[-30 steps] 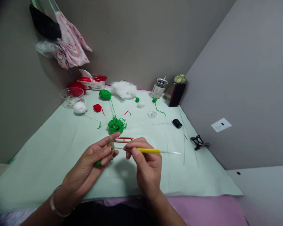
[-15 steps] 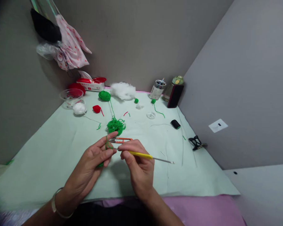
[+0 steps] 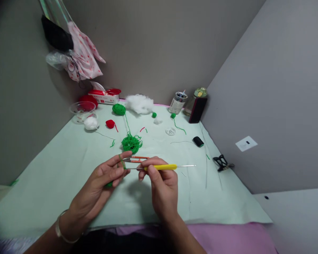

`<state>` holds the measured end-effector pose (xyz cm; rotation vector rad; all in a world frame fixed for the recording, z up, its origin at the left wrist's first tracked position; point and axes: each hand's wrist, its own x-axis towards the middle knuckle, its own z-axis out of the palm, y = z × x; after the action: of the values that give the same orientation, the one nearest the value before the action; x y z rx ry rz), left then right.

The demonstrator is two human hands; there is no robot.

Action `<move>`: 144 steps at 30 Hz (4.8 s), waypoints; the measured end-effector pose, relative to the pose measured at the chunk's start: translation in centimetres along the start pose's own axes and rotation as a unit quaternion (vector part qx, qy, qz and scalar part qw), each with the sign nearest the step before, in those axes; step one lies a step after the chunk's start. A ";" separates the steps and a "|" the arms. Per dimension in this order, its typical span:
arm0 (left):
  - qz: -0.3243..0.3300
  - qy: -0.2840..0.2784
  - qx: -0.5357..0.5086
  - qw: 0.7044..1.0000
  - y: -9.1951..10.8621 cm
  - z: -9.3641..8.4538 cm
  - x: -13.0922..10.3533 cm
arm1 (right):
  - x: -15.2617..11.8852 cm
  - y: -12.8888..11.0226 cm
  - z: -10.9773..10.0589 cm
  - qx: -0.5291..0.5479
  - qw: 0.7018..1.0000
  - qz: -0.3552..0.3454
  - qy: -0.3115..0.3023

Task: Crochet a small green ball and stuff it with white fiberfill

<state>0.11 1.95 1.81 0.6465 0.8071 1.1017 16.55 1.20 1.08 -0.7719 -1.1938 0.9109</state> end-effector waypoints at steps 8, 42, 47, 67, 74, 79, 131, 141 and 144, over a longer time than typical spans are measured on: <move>-0.016 -0.017 -0.029 0.999 -0.9 0.5 -0.1 | -1.4 0.4 0.0 -0.283 0.936 -0.207 -0.034; -0.017 -0.107 0.018 0.994 0.5 0.0 8.2 | 9.2 3.7 -2.3 -0.186 0.971 -0.103 -0.106; 0.008 -0.080 0.036 0.996 0.0 0.1 7.9 | 8.6 4.2 -2.4 -0.273 0.937 -0.170 -0.134; 0.063 -0.038 0.140 0.987 -0.2 -1.1 8.4 | 11.1 2.7 -4.4 -0.034 0.988 0.142 -0.040; 0.061 -0.057 0.165 0.983 -0.5 -1.4 8.5 | 9.6 2.4 -2.4 -0.072 0.964 0.212 -0.141; 0.079 -0.082 0.190 0.975 -0.3 -1.2 8.5 | 9.6 2.5 -2.8 -0.020 0.943 0.270 -0.193; -0.030 -0.137 0.085 0.986 -0.3 -2.3 9.1 | 13.4 5.0 -7.4 -0.051 0.984 0.154 0.074; -0.012 -0.147 0.100 0.984 -0.6 -2.2 8.9 | 10.3 4.1 -4.2 -0.119 0.963 0.172 -0.168; 0.002 -0.150 0.111 0.982 -0.4 -2.1 9.0 | 9.7 3.8 -3.5 -0.105 0.898 0.229 -0.360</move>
<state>0.66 10.38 -1.86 0.9766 0.6719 0.8958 20.42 11.44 1.15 -0.9459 -1.8189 1.5620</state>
